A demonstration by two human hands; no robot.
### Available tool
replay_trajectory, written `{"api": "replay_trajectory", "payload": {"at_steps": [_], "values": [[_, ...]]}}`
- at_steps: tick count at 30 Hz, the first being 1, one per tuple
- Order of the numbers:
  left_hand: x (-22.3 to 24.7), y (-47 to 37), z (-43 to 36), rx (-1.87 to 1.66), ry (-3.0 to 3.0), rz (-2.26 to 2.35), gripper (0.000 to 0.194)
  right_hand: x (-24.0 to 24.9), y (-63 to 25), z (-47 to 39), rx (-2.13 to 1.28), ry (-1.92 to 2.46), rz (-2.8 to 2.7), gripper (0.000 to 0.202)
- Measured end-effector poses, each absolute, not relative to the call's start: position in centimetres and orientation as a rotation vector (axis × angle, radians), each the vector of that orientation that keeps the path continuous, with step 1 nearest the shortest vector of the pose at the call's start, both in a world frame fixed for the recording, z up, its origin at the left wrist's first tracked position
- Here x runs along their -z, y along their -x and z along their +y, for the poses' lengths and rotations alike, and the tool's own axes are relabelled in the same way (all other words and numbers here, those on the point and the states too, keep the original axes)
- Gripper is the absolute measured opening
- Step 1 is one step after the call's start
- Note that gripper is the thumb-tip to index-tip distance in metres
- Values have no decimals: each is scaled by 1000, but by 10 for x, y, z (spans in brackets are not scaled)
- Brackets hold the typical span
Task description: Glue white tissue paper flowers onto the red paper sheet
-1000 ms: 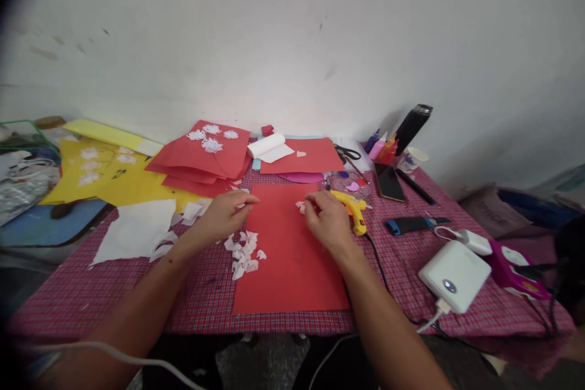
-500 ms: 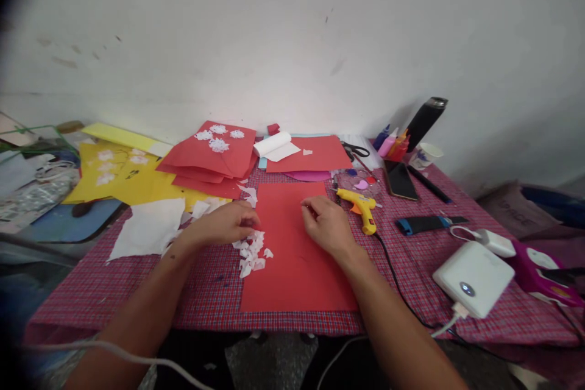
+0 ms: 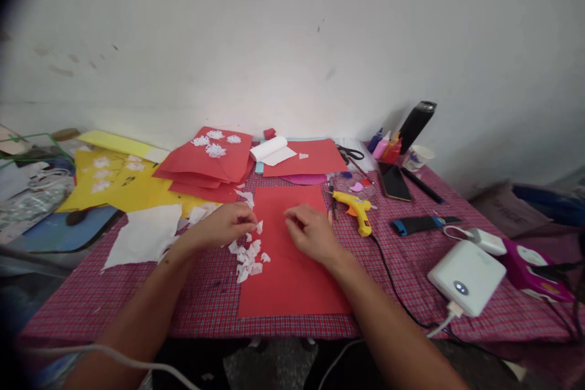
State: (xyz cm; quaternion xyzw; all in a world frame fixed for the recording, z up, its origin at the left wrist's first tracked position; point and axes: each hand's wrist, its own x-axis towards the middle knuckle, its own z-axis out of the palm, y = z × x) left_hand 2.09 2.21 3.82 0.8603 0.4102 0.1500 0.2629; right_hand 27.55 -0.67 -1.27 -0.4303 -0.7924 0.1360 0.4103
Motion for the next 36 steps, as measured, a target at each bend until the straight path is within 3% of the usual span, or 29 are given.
{"api": "replay_trajectory", "payload": {"at_steps": [7,18,27,36], "values": [[-33,-34,16,-498,-1980,1088,23,10,-254,-18,-469,919,-2091,28],[-35,-39,14,-449,-1778,1027,28,12,-254,-17,-399,861,-2134,19],[-32,-38,16,-451,-1732,1008,25,2,-260,-21,-487,836,-2095,33],[-33,-39,15,-445,-1753,1013,26,4,-256,-21,-494,816,-2115,26]]}}
